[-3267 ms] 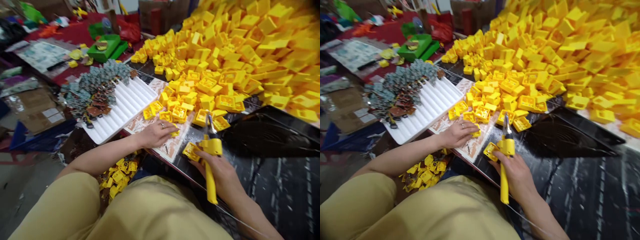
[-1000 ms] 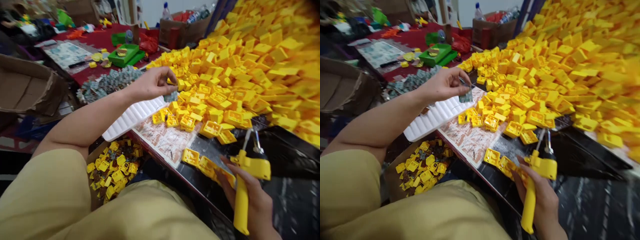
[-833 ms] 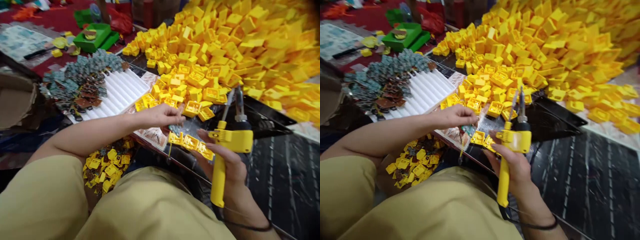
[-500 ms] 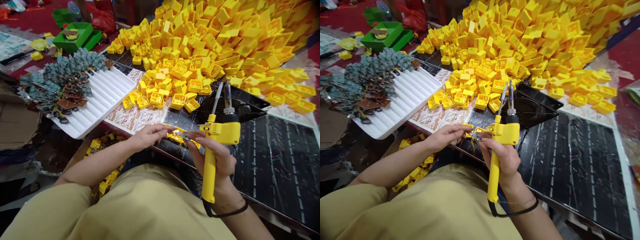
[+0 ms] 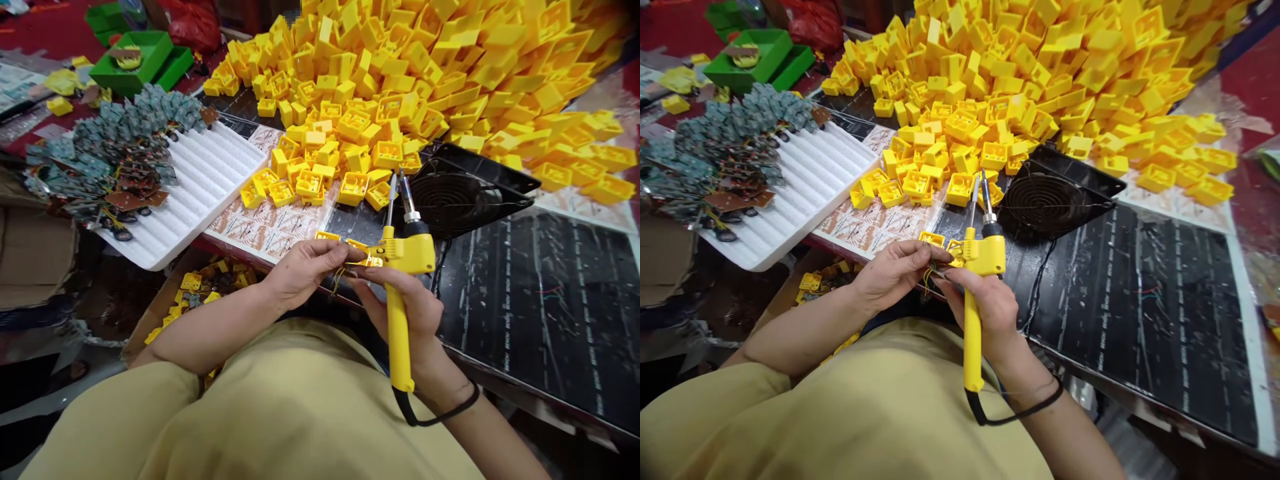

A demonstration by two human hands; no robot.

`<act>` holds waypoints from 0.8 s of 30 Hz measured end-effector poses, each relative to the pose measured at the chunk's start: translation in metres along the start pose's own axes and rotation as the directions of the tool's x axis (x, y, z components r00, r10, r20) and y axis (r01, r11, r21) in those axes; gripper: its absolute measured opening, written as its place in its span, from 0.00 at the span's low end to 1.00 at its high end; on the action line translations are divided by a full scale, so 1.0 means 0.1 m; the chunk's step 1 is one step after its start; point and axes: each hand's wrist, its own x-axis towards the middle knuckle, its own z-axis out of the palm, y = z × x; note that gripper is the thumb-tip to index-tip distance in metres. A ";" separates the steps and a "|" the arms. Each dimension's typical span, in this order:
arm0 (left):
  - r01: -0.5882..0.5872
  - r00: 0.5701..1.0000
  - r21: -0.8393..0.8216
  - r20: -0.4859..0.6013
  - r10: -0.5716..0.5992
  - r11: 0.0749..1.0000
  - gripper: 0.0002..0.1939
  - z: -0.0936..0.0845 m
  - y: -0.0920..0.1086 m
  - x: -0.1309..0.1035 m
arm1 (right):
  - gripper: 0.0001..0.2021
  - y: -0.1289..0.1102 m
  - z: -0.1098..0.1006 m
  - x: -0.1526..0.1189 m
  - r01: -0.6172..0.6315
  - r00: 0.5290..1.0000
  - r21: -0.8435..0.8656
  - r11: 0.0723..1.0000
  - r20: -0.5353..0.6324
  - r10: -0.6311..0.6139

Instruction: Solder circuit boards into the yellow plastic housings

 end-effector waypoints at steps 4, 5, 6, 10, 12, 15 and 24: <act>-0.075 0.996 0.181 -0.041 0.084 0.981 0.21 -0.17 0.18 -0.06 | 0.22 0.14 -0.07 -0.03 -0.076 0.993 0.017 0.997 0.090 0.074; -0.102 0.993 0.321 -0.031 0.118 0.942 0.20 -0.24 0.24 -0.06 | 0.23 0.18 -0.08 -0.02 -0.080 0.989 0.003 0.997 0.123 0.079; -0.131 0.988 0.487 -0.004 0.152 0.863 0.18 -0.30 0.31 -0.06 | 0.23 0.23 -0.09 0.01 -0.078 0.985 -0.014 0.997 0.156 0.079; -0.224 0.959 0.914 0.146 0.242 0.338 0.07 -0.49 0.45 0.04 | 0.22 0.33 0.05 0.13 -0.029 0.958 -0.042 0.999 0.282 0.039; -0.229 0.952 0.952 0.175 0.252 0.204 0.07 -0.52 0.45 0.12 | 0.21 0.34 0.18 0.17 0.001 0.942 -0.031 1.000 0.335 0.010; -0.217 0.964 0.963 0.185 0.190 0.163 0.06 -0.55 0.44 0.20 | 0.17 0.34 0.30 0.18 0.031 0.921 -0.028 0.999 0.390 -0.017; -0.218 0.972 0.973 0.210 0.104 0.075 0.04 -0.52 0.43 0.25 | 0.15 0.22 -0.29 0.14 -0.136 0.950 0.018 0.991 0.285 0.125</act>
